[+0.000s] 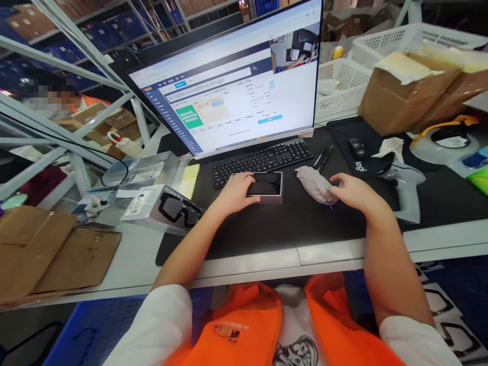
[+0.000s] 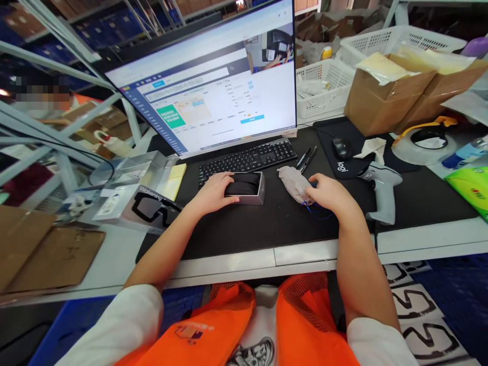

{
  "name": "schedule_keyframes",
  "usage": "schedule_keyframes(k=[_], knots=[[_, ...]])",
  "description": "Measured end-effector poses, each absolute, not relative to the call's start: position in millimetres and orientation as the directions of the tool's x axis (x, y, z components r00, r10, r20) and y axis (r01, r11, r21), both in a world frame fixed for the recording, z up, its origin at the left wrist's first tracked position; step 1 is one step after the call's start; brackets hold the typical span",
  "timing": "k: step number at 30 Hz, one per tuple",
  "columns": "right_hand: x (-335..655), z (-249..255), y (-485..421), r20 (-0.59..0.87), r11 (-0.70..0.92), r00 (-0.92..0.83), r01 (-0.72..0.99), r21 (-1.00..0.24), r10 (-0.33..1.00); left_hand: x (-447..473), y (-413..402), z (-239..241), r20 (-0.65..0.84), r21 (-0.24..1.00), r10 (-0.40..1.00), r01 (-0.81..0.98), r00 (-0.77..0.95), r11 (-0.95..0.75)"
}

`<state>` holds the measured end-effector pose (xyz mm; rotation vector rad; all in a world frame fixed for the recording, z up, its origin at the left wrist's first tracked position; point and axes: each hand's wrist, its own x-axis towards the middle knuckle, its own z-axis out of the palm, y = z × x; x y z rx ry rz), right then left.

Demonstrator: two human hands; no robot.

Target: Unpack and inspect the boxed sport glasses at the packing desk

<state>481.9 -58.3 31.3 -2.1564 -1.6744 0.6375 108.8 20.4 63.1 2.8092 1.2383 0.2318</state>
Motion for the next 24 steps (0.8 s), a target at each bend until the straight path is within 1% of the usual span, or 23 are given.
schedule_keyframes(k=[2,3,5,6,8,9,11,12,14,16,18,21,22,24], knots=[[489,30,-59,-0.228,-0.233,0.127,0.815,-0.53,0.965,105,17,64,0.12,0.101,0.761,0.755,0.638,-0.648],[490,30,-59,-0.242,-0.222,0.106,0.822,-0.525,0.964,106,14,65,0.13,0.104,0.77,0.764,0.624,-0.637],[487,31,-58,-0.199,-0.177,0.087,0.852,-0.494,0.976,114,5,67,0.188,0.129,0.756,0.747,0.627,-0.652],[483,32,-58,-0.156,-0.144,0.078,0.865,-0.481,0.985,121,0,68,0.24,0.145,0.721,0.71,0.65,-0.689],[476,34,-57,-0.069,-0.074,0.046,0.861,-0.503,0.997,139,-12,68,0.366,0.166,0.59,0.574,0.719,-0.802],[473,35,-57,-0.032,-0.045,0.032,0.837,-0.545,0.999,148,-18,67,0.423,0.17,0.51,0.487,0.749,-0.857],[465,38,-59,0.021,-0.009,0.032,0.726,-0.688,0.999,167,-29,65,0.51,0.181,0.377,0.332,0.773,-0.926],[461,40,-61,0.029,-0.001,0.037,0.63,-0.777,0.999,176,-34,64,0.538,0.191,0.337,0.277,0.772,-0.942],[449,46,-65,0.002,-0.011,0.034,0.39,-0.921,0.999,190,-41,62,0.572,0.226,0.309,0.216,0.76,-0.95],[434,55,-70,-0.046,-0.041,-0.019,0.196,-0.98,0.999,197,-45,63,0.586,0.277,0.319,0.186,0.745,-0.943],[417,66,-72,-0.061,-0.05,-0.094,0.114,-0.992,0.994,196,-48,68,0.604,0.346,0.342,0.149,0.72,-0.926],[392,84,-70,-0.026,-0.014,-0.175,0.066,-0.998,0.984,182,-50,78,0.631,0.451,0.414,0.124,0.656,-0.884],[384,91,-68,-0.015,-0.002,-0.192,0.067,-0.998,0.981,175,-50,80,0.625,0.496,0.463,0.139,0.628,-0.857],[369,103,-61,0.022,0.051,-0.225,0.122,-0.991,0.974,159,-48,84,0.583,0.612,0.592,0.179,0.557,-0.77]])
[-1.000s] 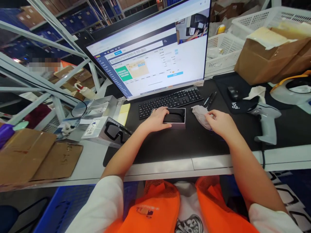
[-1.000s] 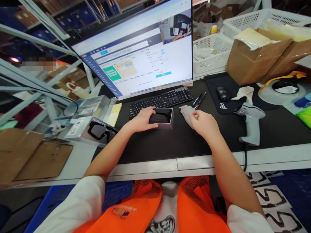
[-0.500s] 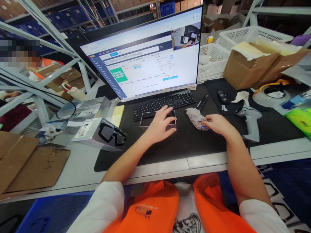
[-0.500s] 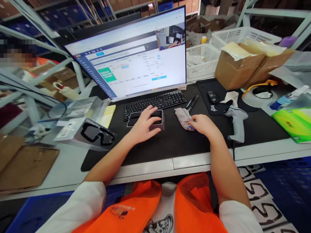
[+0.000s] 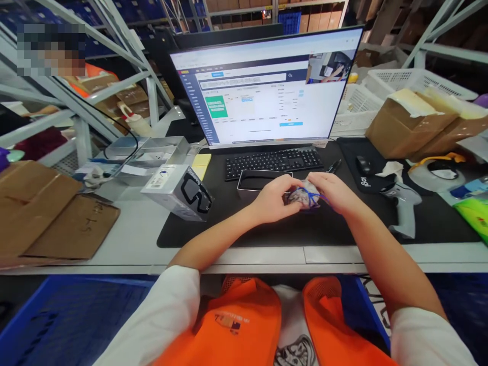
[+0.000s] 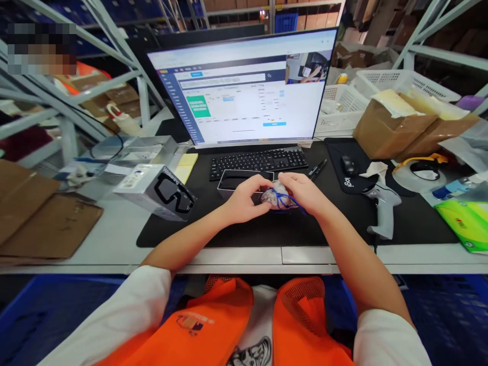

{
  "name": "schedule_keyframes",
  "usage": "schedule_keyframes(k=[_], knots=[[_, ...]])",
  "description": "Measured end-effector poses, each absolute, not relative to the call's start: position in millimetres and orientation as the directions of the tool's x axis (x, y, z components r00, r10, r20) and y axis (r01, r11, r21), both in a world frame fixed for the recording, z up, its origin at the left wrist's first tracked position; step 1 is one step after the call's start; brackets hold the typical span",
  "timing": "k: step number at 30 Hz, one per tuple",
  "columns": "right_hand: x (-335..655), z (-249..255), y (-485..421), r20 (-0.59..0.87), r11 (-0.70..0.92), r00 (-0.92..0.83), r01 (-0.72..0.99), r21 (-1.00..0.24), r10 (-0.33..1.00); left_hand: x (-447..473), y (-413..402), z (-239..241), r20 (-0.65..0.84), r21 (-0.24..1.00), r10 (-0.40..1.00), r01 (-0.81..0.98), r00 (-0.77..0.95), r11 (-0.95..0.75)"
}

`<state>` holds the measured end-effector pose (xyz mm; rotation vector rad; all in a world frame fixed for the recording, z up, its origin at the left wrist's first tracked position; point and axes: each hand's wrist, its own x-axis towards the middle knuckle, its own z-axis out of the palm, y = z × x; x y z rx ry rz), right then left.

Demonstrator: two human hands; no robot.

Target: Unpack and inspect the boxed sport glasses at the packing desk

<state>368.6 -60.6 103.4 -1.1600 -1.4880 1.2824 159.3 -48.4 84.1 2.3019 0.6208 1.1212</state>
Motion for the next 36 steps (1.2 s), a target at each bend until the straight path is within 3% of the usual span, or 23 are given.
schedule_keyframes(k=[3,6,9,12,15,21,27,31,36], knots=[[346,120,-48,0.114,0.194,-0.307,0.243,-0.951,0.945,136,-43,87,0.512,0.783,0.765,0.153,0.391,-0.602],[324,129,-42,0.27,0.384,-0.34,0.332,-0.862,0.901,115,-36,92,0.473,0.86,0.835,0.056,0.279,-0.506],[309,131,-44,0.435,0.581,-0.395,0.432,-0.69,0.81,98,-34,100,0.42,0.89,0.846,0.031,0.33,-0.454],[304,129,-50,0.468,0.713,-0.541,0.482,-0.509,0.699,89,-33,106,0.399,0.884,0.827,0.074,0.397,-0.462],[306,126,-52,0.48,0.735,-0.557,0.514,-0.443,0.678,88,-33,108,0.395,0.885,0.795,0.041,0.46,-0.463],[318,126,-43,0.449,0.712,-0.553,0.546,-0.44,0.702,80,-25,111,0.388,0.847,0.67,0.042,0.633,-0.53],[340,143,-48,0.497,0.621,-0.393,0.628,-0.469,0.774,45,-19,139,0.474,0.75,0.637,0.101,0.607,-0.654],[331,142,-55,0.491,0.674,-0.467,0.581,-0.457,0.735,56,-33,143,0.535,0.695,0.635,0.137,0.557,-0.706],[316,131,-55,0.466,0.722,-0.551,0.526,-0.45,0.692,92,-40,122,0.513,0.573,0.569,0.237,0.643,-0.785]])
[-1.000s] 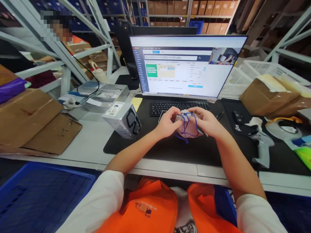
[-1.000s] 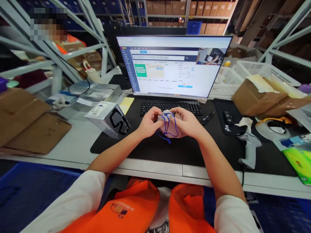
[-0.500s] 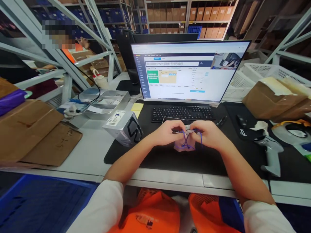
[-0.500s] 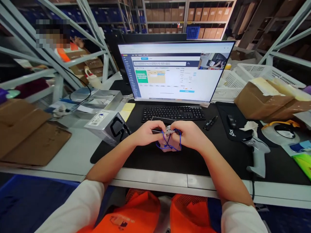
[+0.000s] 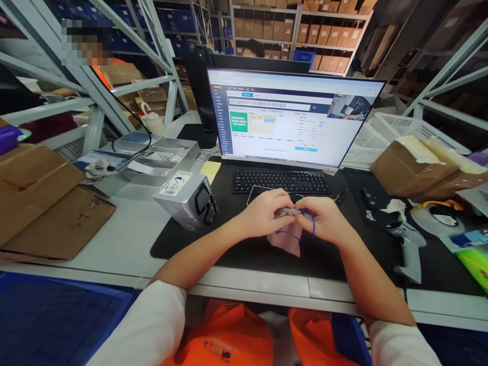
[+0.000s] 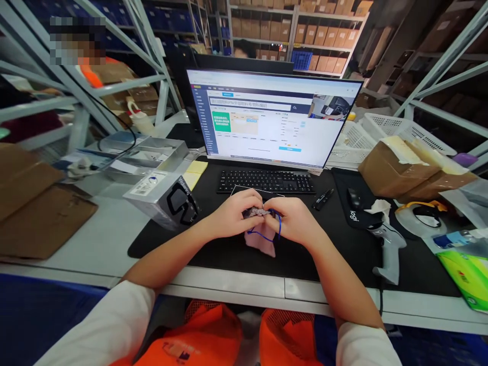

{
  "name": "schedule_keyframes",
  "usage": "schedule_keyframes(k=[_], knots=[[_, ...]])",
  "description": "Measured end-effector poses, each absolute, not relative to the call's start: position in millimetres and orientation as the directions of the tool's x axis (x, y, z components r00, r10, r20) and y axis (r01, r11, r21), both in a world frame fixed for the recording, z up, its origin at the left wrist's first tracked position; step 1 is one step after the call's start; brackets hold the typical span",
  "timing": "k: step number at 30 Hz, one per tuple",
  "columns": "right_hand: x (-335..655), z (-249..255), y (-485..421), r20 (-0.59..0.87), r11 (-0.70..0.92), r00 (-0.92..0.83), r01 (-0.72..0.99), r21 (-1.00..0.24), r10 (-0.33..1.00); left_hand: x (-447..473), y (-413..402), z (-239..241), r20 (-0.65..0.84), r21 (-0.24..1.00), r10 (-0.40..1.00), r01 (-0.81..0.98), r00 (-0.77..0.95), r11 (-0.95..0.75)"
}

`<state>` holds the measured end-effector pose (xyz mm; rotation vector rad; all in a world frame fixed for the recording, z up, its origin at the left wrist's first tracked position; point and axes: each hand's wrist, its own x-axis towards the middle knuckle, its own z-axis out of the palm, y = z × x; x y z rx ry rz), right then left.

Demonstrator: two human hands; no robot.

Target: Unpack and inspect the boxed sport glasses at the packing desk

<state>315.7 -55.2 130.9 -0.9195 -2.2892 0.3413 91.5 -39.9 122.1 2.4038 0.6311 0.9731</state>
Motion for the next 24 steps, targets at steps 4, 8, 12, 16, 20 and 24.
schedule_keyframes(k=[4,8,12,16,20,24], knots=[[323,134,-57,0.419,0.705,-0.571,0.517,-0.485,0.706,81,-32,124,0.568,0.443,0.446,0.201,0.692,-0.874],[326,140,-61,0.392,0.687,-0.572,0.516,-0.512,0.721,66,-26,129,0.582,0.427,0.452,0.219,0.676,-0.877],[322,141,-63,0.312,0.682,-0.637,0.486,-0.547,0.705,66,-25,125,0.627,0.494,0.492,0.18,0.604,-0.85],[332,144,-63,0.176,0.579,-0.638,0.504,-0.641,0.75,57,-21,130,0.568,0.37,0.476,0.309,0.671,-0.876],[337,146,-61,0.193,0.583,-0.619,0.524,-0.621,0.761,56,-22,134,0.482,0.286,0.522,0.437,0.704,-0.853],[330,147,-62,0.175,0.584,-0.653,0.485,-0.65,0.737,70,-23,124,0.355,0.519,0.617,0.401,0.703,-0.755]])
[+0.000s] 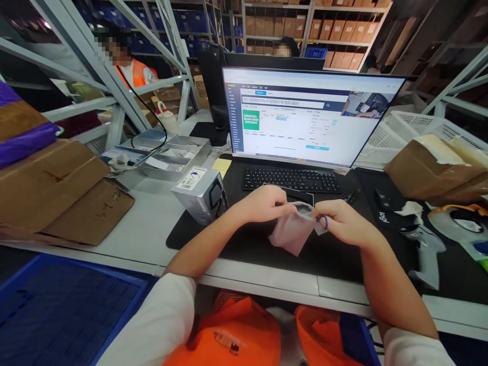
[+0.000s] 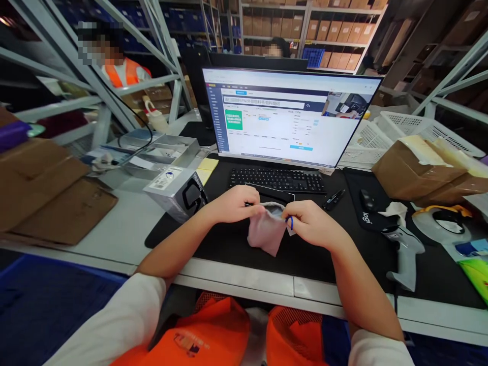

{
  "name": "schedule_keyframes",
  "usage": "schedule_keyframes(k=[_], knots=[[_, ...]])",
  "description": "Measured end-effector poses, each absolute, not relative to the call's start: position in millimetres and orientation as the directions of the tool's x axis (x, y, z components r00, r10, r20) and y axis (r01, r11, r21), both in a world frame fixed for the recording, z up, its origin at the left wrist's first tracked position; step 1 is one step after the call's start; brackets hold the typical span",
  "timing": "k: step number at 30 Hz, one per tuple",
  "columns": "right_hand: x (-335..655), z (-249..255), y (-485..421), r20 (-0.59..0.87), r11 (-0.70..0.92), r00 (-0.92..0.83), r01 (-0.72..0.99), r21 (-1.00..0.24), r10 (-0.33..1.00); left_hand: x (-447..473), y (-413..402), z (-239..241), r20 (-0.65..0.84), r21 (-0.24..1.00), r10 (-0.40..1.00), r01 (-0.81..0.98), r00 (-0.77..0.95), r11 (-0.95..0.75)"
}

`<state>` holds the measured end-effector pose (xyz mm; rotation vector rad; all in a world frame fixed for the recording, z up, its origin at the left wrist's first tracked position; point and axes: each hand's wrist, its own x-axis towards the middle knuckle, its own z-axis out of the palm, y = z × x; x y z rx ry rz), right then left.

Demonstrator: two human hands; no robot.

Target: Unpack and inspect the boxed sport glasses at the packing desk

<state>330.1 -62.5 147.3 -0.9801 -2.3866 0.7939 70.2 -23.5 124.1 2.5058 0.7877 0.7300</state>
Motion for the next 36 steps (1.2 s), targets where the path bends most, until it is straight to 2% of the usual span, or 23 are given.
schedule_keyframes(k=[2,5,9,15,20,23,25,28,30,32,34,36], knots=[[328,148,-66,0.15,0.576,-0.705,0.416,-0.704,0.693,78,-24,118,0.286,0.608,0.708,0.449,0.646,-0.655],[325,148,-72,0.113,0.543,-0.71,0.414,-0.731,0.695,88,-27,111,0.218,0.601,0.76,0.529,0.612,-0.599],[321,145,-77,0.067,0.496,-0.563,0.658,-0.567,0.823,93,-33,111,0.134,0.522,0.658,0.512,0.741,-0.682],[322,147,-79,-0.075,0.402,-0.437,0.873,-0.277,0.896,91,-38,116,0.038,0.372,0.631,0.575,0.775,-0.729],[322,141,-70,-0.122,0.386,-0.436,0.873,-0.299,0.892,93,-40,114,0.038,0.393,0.606,0.546,0.794,-0.74],[322,134,-62,-0.066,0.43,-0.47,0.849,-0.306,0.88,96,-40,111,0.075,0.474,0.62,0.519,0.781,-0.711],[324,131,-58,0.008,0.457,-0.491,0.804,-0.379,0.871,97,-38,106,0.126,0.569,0.659,0.49,0.741,-0.66],[329,133,-55,0.27,0.517,-0.443,0.692,-0.504,0.855,95,-33,99,0.221,0.685,0.693,0.396,0.686,-0.611],[333,134,-53,0.471,0.544,-0.3,0.626,-0.558,0.829,93,-28,94,0.26,0.714,0.699,0.355,0.667,-0.604],[339,133,-51,0.604,0.549,-0.092,0.54,-0.638,0.792,92,-25,91,0.254,0.749,0.717,0.336,0.65,-0.57],[343,130,-48,0.644,0.559,0.106,0.402,-0.725,0.758,92,-23,90,0.214,0.797,0.741,0.325,0.636,-0.51],[346,126,-42,0.624,0.567,0.223,0.271,-0.777,0.749,94,-23,88,0.176,0.821,0.765,0.336,0.62,-0.461]])
